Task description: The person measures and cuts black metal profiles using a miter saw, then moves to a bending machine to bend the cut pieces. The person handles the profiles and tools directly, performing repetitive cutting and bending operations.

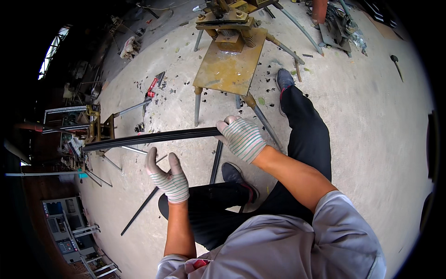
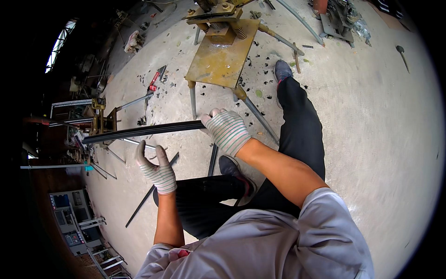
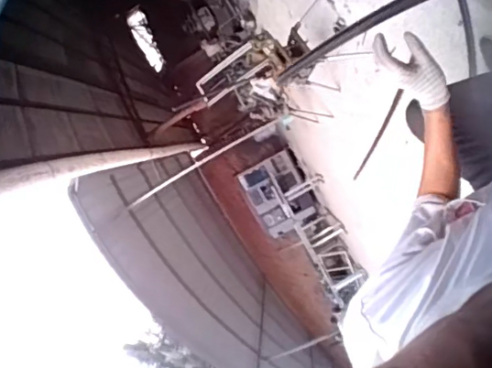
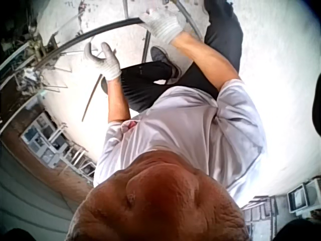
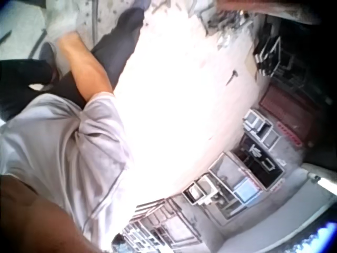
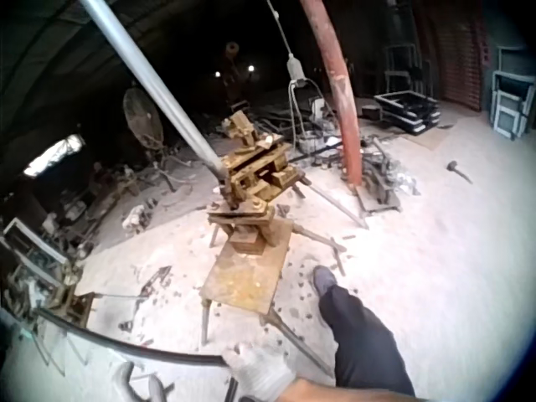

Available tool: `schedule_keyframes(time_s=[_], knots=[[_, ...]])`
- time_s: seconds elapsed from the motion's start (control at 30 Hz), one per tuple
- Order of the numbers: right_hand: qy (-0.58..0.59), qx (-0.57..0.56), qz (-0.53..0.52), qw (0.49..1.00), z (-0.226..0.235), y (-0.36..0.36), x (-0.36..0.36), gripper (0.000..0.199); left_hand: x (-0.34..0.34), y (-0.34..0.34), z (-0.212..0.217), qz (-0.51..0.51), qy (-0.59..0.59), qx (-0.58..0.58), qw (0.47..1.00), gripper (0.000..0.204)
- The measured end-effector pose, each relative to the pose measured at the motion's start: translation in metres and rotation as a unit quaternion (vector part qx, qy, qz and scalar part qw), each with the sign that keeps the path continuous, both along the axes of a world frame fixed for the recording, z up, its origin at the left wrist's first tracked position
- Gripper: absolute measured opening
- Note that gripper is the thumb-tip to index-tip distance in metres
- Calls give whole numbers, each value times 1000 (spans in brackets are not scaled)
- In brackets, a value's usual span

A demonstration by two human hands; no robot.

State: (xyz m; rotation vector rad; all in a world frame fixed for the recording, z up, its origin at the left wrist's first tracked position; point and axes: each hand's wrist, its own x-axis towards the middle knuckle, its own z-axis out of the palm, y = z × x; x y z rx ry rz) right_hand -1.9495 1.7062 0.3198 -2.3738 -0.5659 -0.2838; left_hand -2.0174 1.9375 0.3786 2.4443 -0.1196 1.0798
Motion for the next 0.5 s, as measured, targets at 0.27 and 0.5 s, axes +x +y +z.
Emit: schedule_keyframes(time_s=[0.27, 0.5], knots=[[-28, 76, 12, 997, -20, 17, 0, 42, 55, -65, -22, -133, 216, -452, 855, 50], [-46, 204, -16, 978, 7, 12, 21, 56, 79, -55, -4, -145, 235, -381, 882, 32]])
